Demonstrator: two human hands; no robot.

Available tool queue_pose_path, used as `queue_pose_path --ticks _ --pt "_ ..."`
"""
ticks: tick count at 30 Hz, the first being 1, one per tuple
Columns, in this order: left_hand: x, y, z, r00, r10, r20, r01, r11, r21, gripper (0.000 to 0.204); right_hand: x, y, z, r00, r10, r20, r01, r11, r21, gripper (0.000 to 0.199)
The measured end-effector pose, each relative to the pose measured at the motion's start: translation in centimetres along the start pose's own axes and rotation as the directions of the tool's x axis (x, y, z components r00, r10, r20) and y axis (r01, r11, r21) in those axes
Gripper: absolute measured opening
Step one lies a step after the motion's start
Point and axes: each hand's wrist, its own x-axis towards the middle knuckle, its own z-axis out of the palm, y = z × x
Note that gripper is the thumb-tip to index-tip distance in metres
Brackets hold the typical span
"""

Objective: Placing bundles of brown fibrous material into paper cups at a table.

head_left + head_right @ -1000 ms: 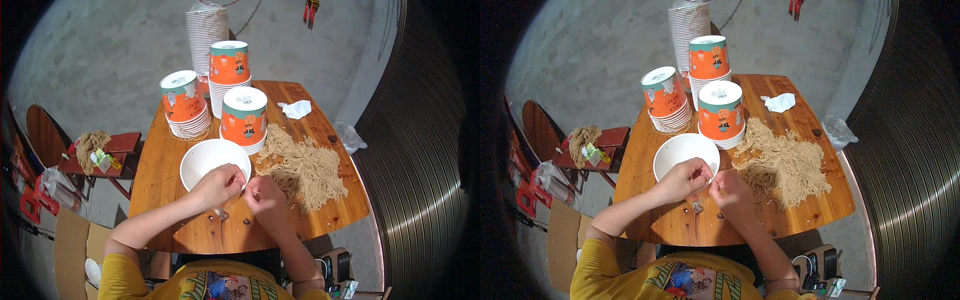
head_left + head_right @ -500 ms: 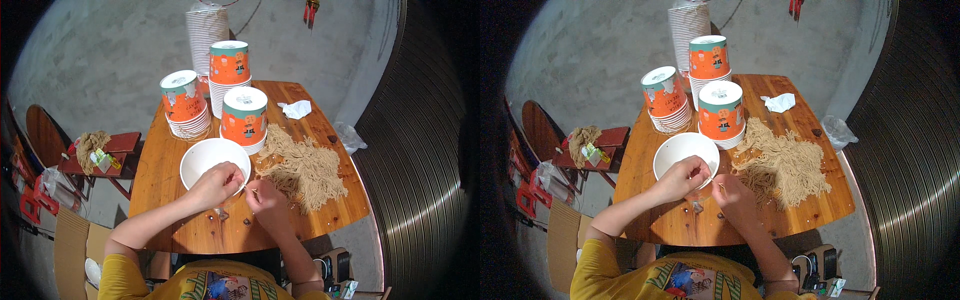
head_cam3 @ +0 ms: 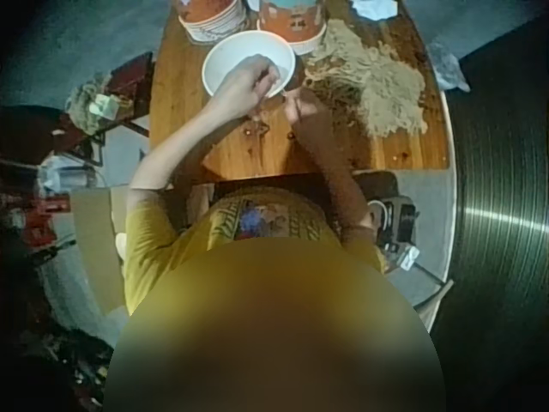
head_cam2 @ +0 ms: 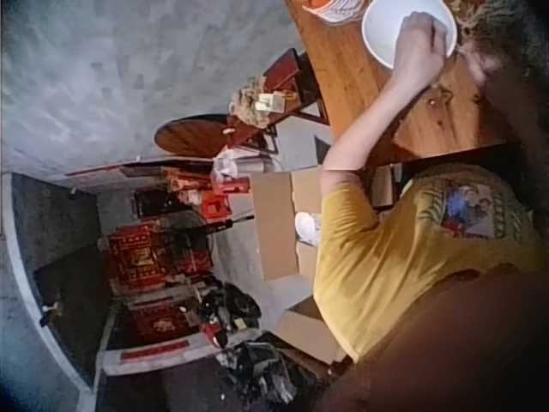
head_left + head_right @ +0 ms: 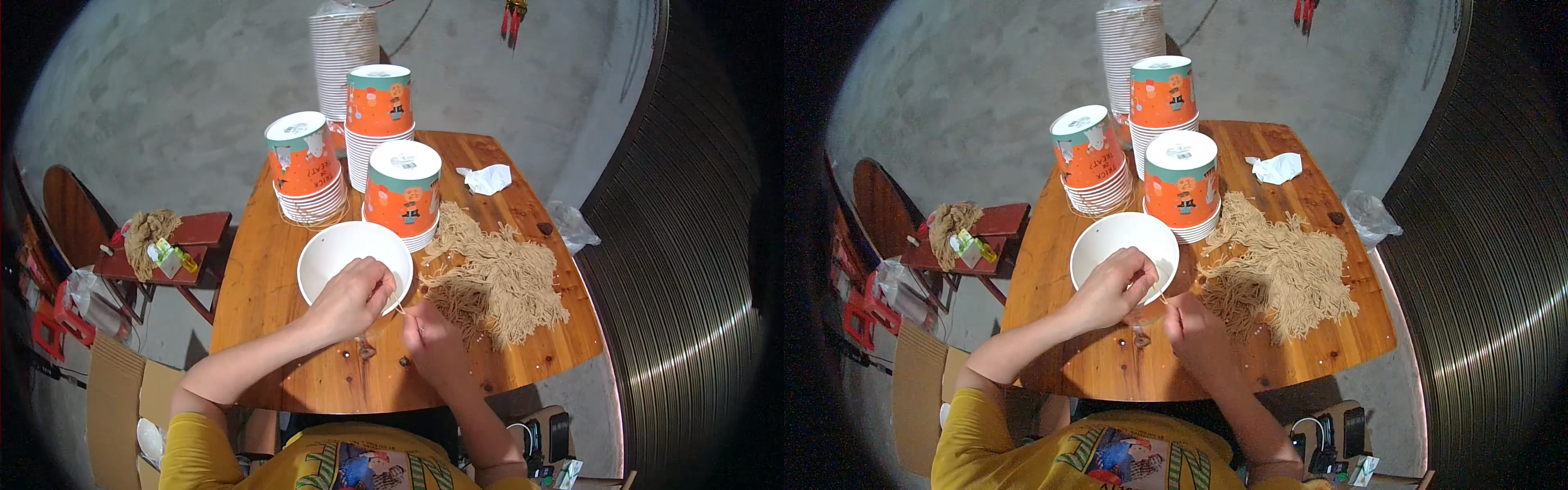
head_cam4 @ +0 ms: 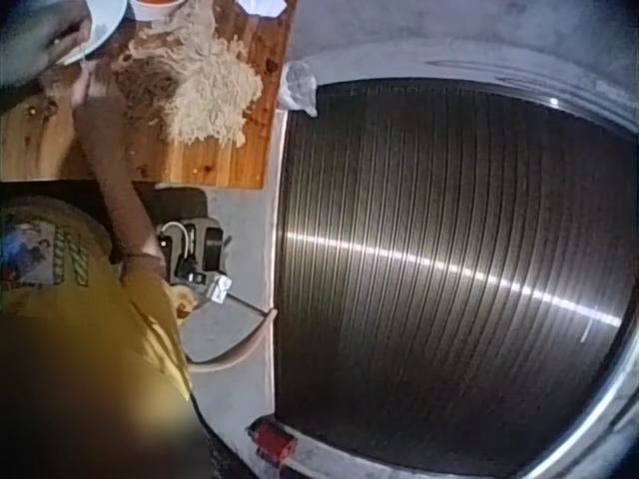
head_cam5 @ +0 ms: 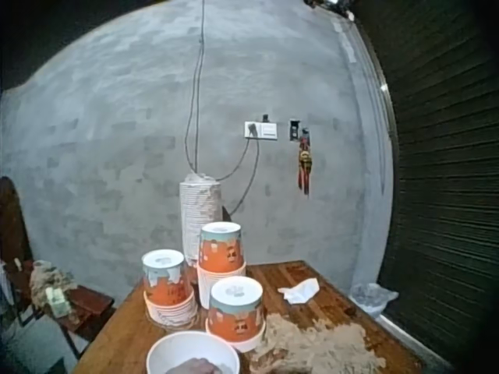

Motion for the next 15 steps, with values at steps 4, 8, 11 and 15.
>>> queue_pose_path --ticks 4,8,11,15 --pt "-0.1 -0.3 0.1 0.998 0.019 -0.056 -0.012 0.993 0.118 0.013 -0.2 -0.7 -0.1 0.986 0.116 0.121 -0.107 0.991 -0.080 0.010" --pt "-0.1 -0.3 -0.2 0.999 -0.009 -0.042 0.015 0.989 0.145 0.013 0.0 -1.0 -0.6 0.960 0.228 0.163 -0.243 0.967 0.077 0.014" --pt "-0.6 -0.3 -0.8 0.998 0.021 -0.053 -0.014 0.993 0.118 0.014 1.3 -1.5 -2.5 0.976 0.133 0.175 -0.170 0.961 0.219 0.011" --pt "-2.4 0.7 -2.0 0.997 -0.051 0.055 0.046 0.995 0.091 0.023 3.9 -2.7 -4.4 0.986 0.000 0.167 -0.026 0.988 0.152 0.008"
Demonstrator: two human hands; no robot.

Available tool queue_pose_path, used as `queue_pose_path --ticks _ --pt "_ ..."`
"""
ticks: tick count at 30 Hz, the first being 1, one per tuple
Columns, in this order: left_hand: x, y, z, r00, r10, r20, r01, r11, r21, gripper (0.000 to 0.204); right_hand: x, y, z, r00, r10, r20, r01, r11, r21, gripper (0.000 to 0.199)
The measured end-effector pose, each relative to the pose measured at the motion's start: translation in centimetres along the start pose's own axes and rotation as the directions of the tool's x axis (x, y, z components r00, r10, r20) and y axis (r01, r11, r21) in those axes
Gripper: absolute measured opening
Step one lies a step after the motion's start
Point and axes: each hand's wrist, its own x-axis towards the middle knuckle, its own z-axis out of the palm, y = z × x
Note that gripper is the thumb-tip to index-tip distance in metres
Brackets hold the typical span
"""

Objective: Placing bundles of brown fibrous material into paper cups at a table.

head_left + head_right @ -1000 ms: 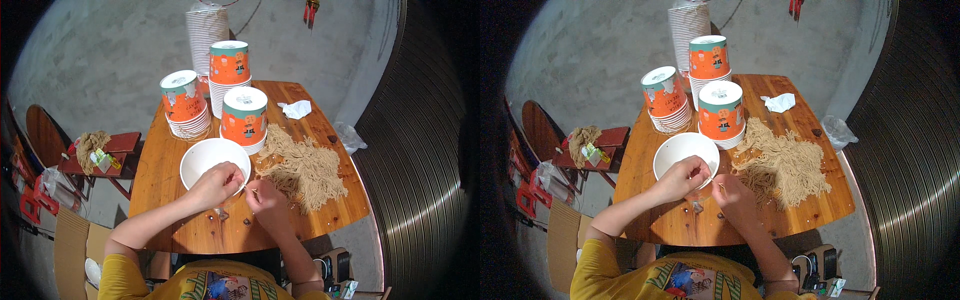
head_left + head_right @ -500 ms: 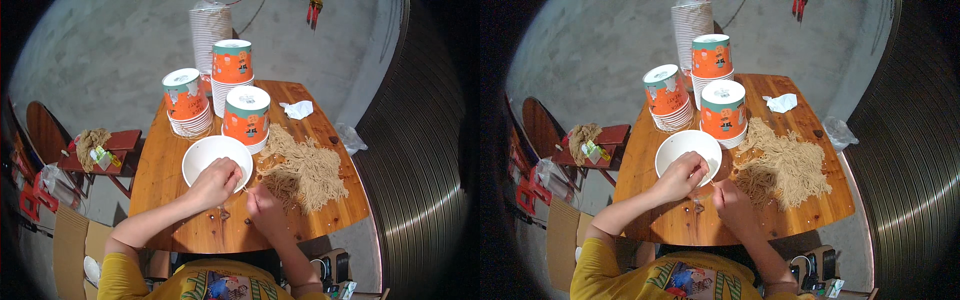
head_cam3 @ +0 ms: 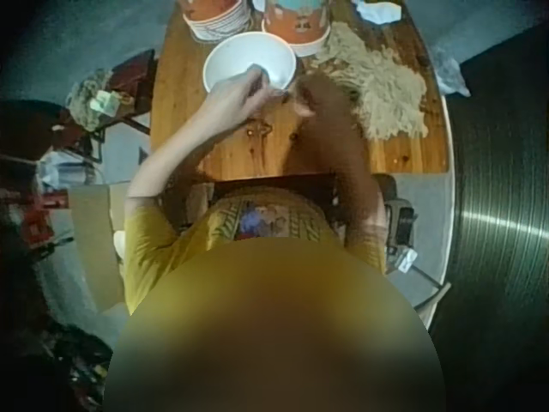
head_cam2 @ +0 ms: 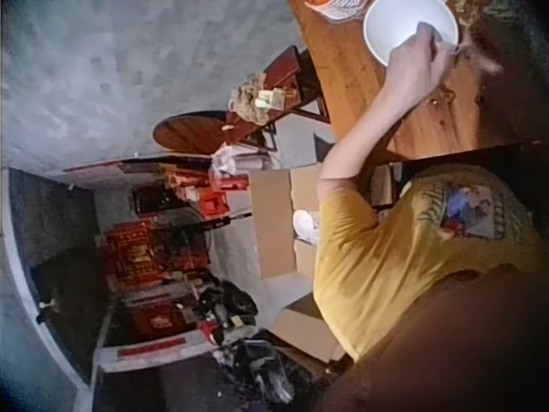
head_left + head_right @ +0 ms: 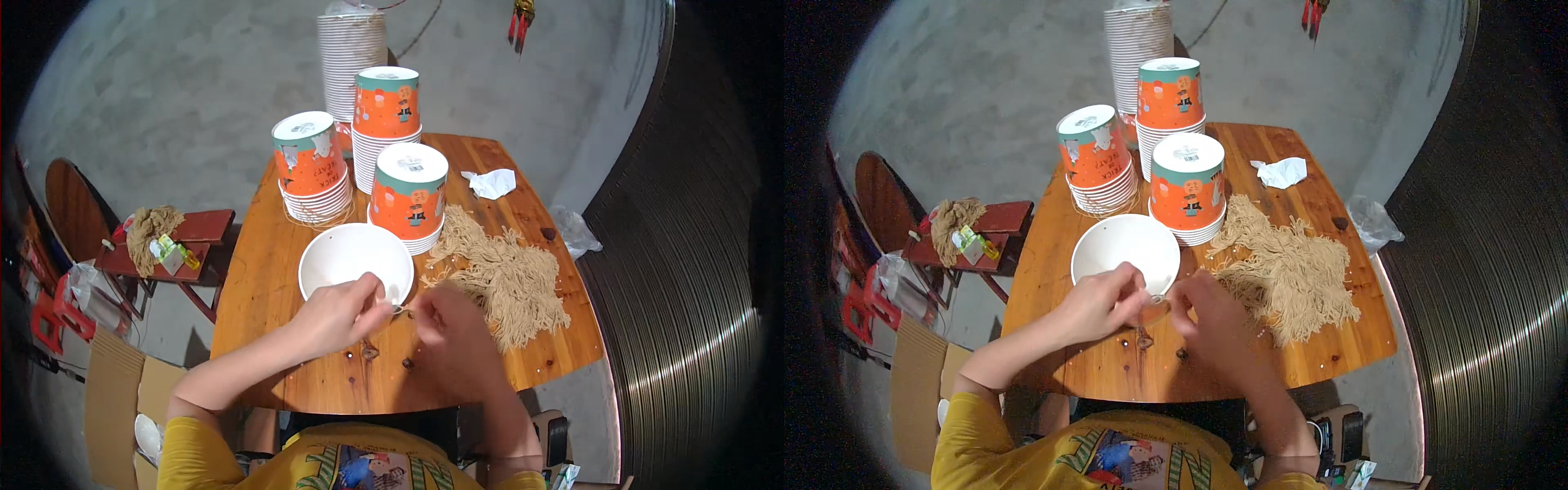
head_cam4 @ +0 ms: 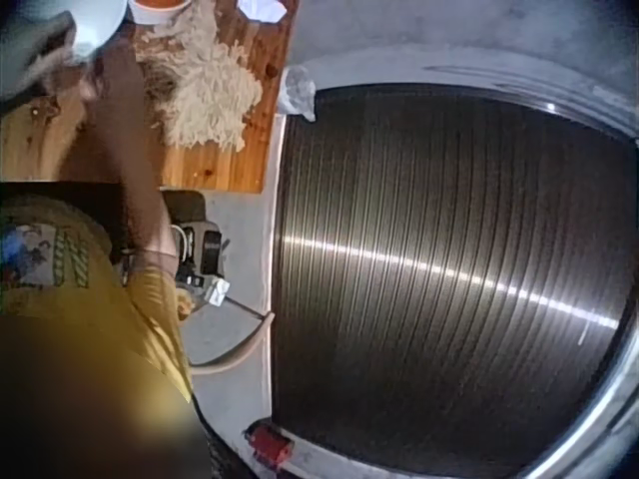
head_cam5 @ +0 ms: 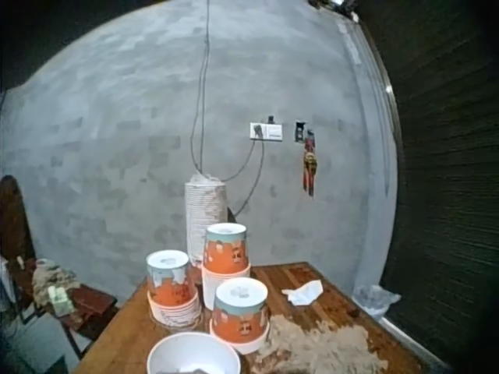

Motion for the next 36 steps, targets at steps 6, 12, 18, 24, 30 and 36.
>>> queue_pose_path --ticks 6,12,18,24,30,36 --pt "-1.8 -1.5 -0.3 0.970 0.237 0.063 -0.239 0.970 0.038 0.020 2.9 3.0 2.0 0.951 -0.298 -0.083 0.277 0.940 -0.200 0.007" --pt "-2.1 -1.5 -0.5 0.989 -0.031 -0.146 0.015 0.994 -0.111 0.019 3.4 2.3 4.5 0.998 -0.054 0.008 0.054 0.943 -0.327 0.015" --pt "-1.0 -0.4 0.9 0.951 -0.281 -0.127 0.230 0.921 -0.316 0.023 3.6 1.7 5.1 0.998 -0.058 -0.012 0.054 0.979 -0.195 0.014" --pt "-0.6 -1.2 0.6 0.926 -0.338 0.166 0.376 0.838 -0.396 0.016 4.5 2.5 4.5 0.948 -0.302 -0.103 0.249 0.901 -0.355 0.012" --pt "-0.3 -1.0 0.5 0.938 -0.276 0.211 0.340 0.850 -0.402 0.012 4.0 2.6 4.8 0.961 -0.252 -0.110 0.214 0.937 -0.278 0.013" --pt "-0.2 -0.1 0.7 0.942 -0.330 0.066 0.322 0.825 -0.464 0.018 2.6 3.8 6.2 0.982 -0.149 -0.112 0.143 0.988 -0.065 0.012"
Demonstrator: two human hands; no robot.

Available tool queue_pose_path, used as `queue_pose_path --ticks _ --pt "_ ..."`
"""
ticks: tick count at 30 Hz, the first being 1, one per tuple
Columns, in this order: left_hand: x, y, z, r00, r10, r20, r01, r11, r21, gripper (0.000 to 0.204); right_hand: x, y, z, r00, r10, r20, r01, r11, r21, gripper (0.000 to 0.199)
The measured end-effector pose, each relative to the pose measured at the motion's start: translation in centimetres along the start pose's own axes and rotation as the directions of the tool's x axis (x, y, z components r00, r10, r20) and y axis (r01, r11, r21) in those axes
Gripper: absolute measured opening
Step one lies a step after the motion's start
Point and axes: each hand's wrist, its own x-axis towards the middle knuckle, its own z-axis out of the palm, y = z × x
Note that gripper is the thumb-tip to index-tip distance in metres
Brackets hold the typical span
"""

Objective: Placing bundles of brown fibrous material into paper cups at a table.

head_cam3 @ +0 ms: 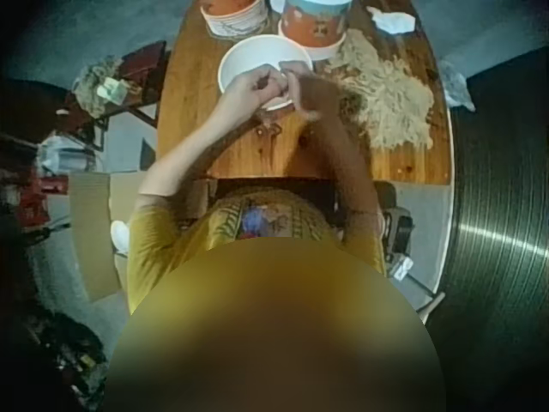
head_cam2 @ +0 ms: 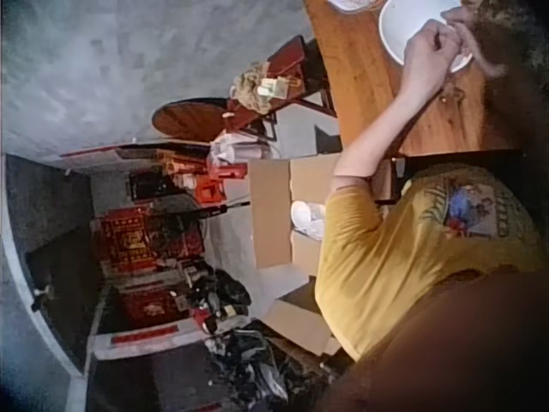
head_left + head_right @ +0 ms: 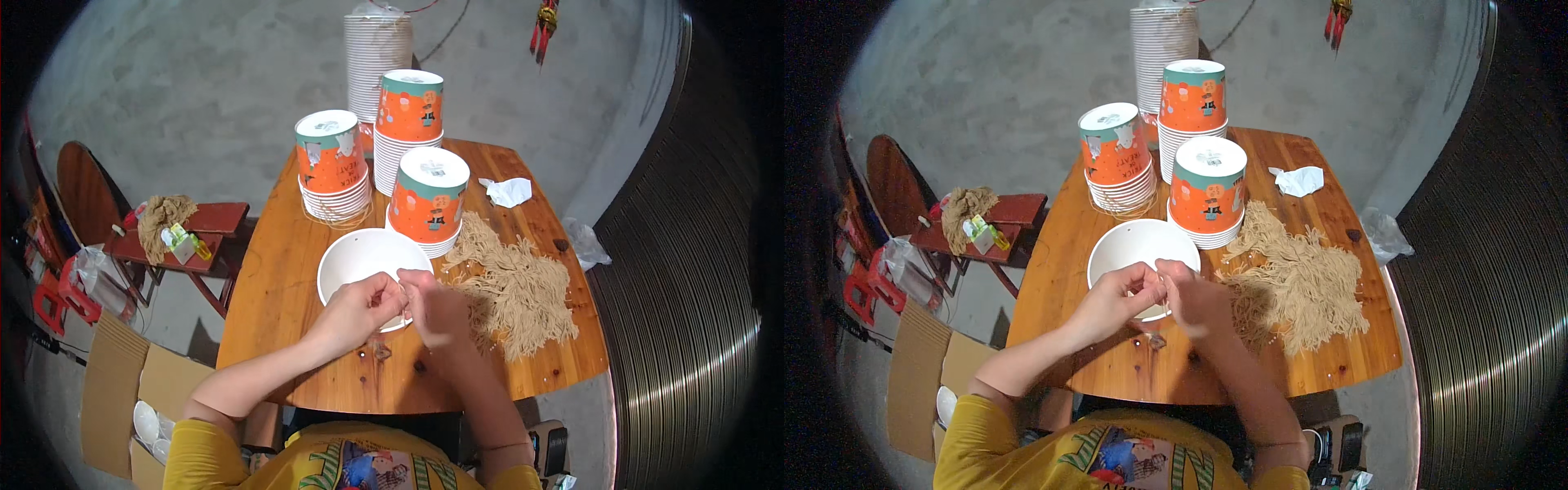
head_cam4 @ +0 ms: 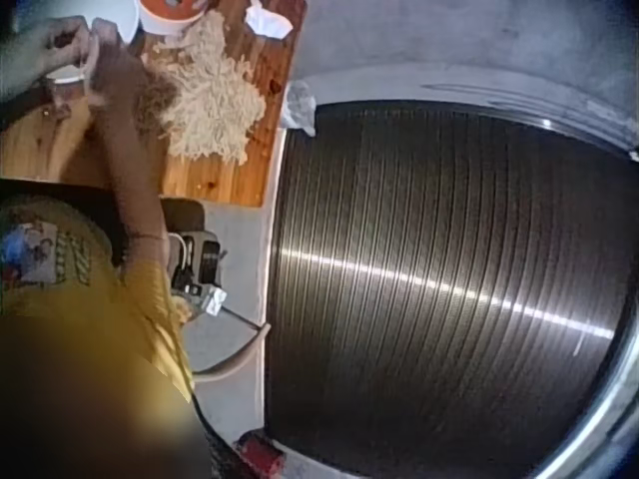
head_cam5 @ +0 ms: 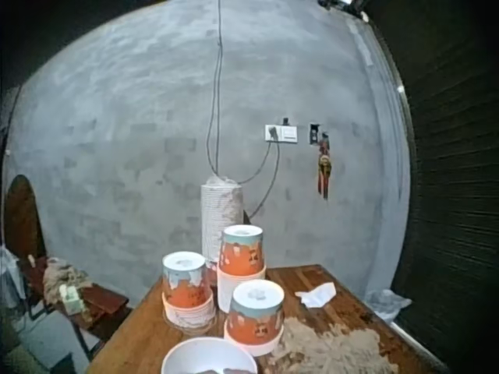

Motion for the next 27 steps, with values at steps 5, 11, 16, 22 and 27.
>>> queue_pose_path --ticks 5,11,16,22,27 --pt "-0.6 -0.1 0.4 0.998 -0.046 0.047 0.035 0.975 0.220 0.019 0.0 -0.9 -0.2 0.999 -0.046 -0.024 0.045 0.998 -0.040 0.025" --pt "-1.1 -1.1 0.2 0.980 0.167 0.105 -0.195 0.906 0.377 0.020 3.1 -1.2 -1.3 0.985 -0.155 -0.080 0.120 0.936 -0.331 0.008" --pt "-1.8 -0.3 -0.1 0.911 0.377 0.169 -0.407 0.756 0.512 0.016 3.4 -1.3 -1.6 0.990 -0.140 -0.010 0.131 0.950 -0.282 0.008" --pt "-2.9 -0.6 1.1 0.833 0.549 0.067 -0.496 0.688 0.530 0.022 3.7 -1.7 -0.8 0.992 -0.117 0.047 0.126 0.953 -0.277 0.005" --pt "-3.0 -1.8 1.5 0.802 0.592 0.080 -0.516 0.619 0.592 0.014 3.6 -1.9 -0.4 0.998 -0.014 0.064 0.040 0.905 -0.424 0.008"
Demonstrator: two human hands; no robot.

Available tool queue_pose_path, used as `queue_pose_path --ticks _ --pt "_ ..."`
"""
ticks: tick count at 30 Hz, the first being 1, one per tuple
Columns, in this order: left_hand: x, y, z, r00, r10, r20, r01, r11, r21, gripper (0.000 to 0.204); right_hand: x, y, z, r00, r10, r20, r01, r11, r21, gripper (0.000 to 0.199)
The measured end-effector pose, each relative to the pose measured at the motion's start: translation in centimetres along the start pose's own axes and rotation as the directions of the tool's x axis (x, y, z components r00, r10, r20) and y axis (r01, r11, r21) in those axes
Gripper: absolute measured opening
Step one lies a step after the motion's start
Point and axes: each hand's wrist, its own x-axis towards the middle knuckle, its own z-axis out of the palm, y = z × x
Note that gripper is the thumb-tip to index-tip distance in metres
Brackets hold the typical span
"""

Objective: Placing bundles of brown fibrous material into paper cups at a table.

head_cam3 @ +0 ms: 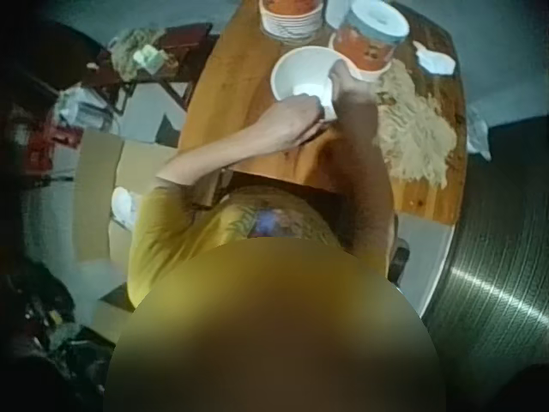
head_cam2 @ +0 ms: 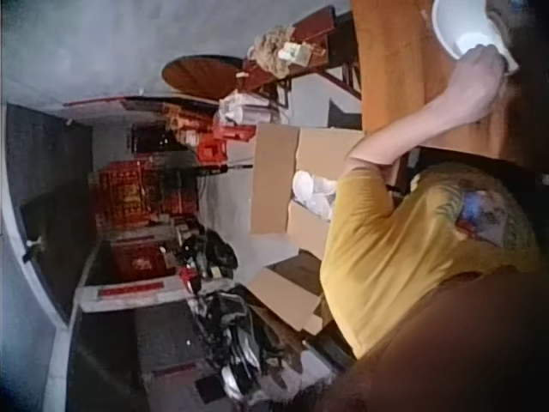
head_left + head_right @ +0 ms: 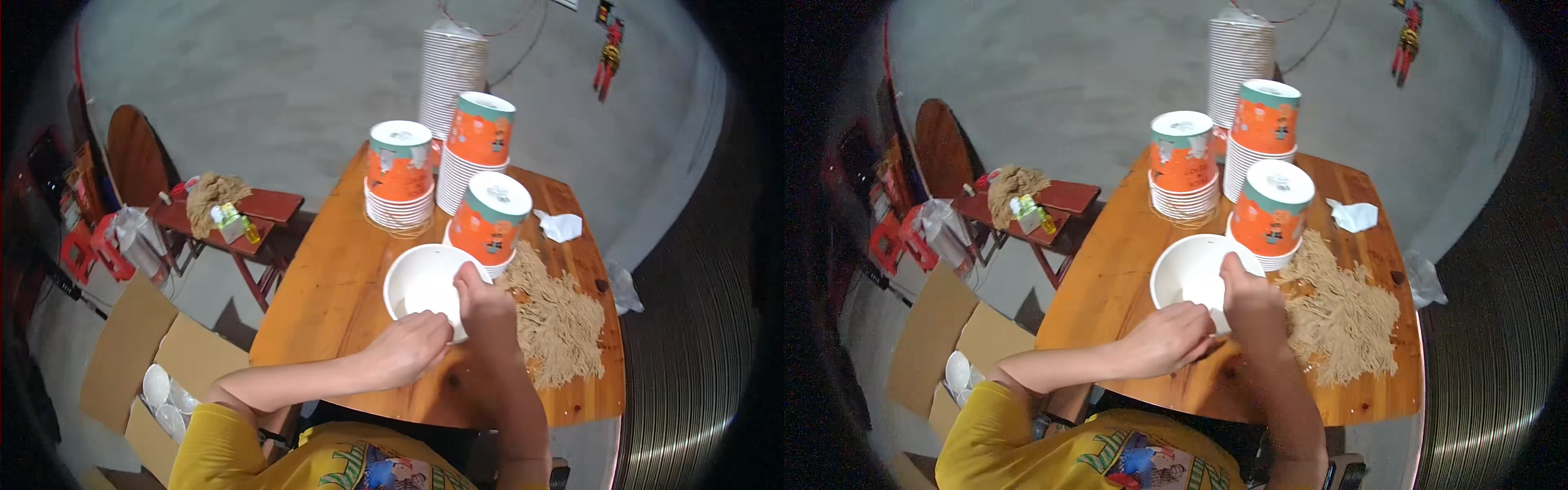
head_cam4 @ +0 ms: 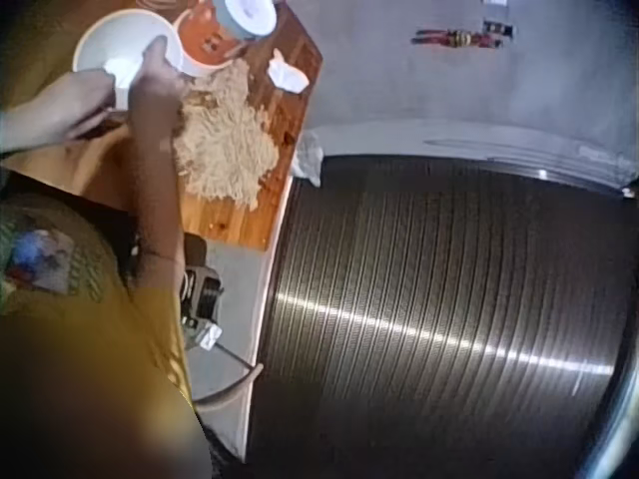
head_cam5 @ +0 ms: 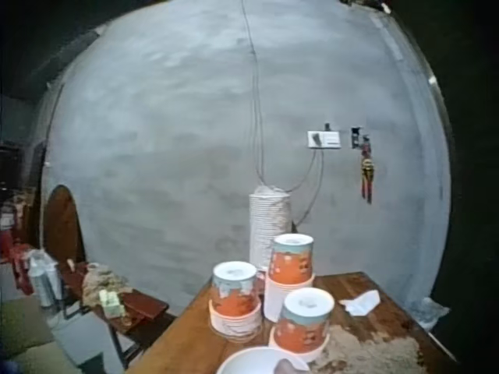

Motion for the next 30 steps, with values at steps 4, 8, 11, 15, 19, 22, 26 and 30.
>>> queue_pose_path --ticks 4,8,11,15,19,22,26,30 --pt "0.0 -0.6 -1.2 0.992 0.051 0.113 -0.057 0.997 0.044 0.018 0.0 0.2 0.6 1.000 0.005 -0.024 -0.006 0.997 -0.074 0.008" --pt "-0.3 -2.7 -2.5 0.977 0.132 0.170 -0.165 0.966 0.198 0.020 0.8 1.5 -1.7 0.940 0.194 0.281 -0.340 0.615 0.711 0.013" --pt "-0.6 -4.9 -3.7 0.978 0.193 0.085 -0.209 0.938 0.276 0.016 0.9 4.1 -5.7 0.865 0.260 0.429 -0.491 0.266 0.829 0.016" --pt "-0.3 -7.5 -4.6 0.979 0.146 0.145 -0.173 0.965 0.195 0.021 -1.7 9.6 -7.9 0.880 0.231 0.414 -0.265 -0.485 0.833 0.023" --pt "-1.8 -9.3 -6.1 0.988 0.077 0.133 -0.100 0.981 0.169 0.024 -3.0 11.6 -7.4 0.974 0.130 0.187 -0.038 -0.716 0.697 0.032" --pt "-1.6 -9.8 -6.4 0.985 0.073 0.155 -0.093 0.988 0.125 0.023 -4.8 13.3 -7.3 0.988 0.132 0.075 0.058 -0.784 0.618 0.032" --pt "-1.2 -11.1 -7.0 0.983 0.070 0.171 -0.093 0.987 0.133 0.018 -5.3 13.7 -6.8 0.998 -0.001 0.067 -0.054 -0.610 0.790 0.020" --pt "-1.2 -12.5 -7.8 0.984 0.072 0.165 -0.099 0.981 0.164 0.017 -5.1 11.3 -6.3 0.875 0.437 0.207 0.083 -0.558 0.826 0.015"
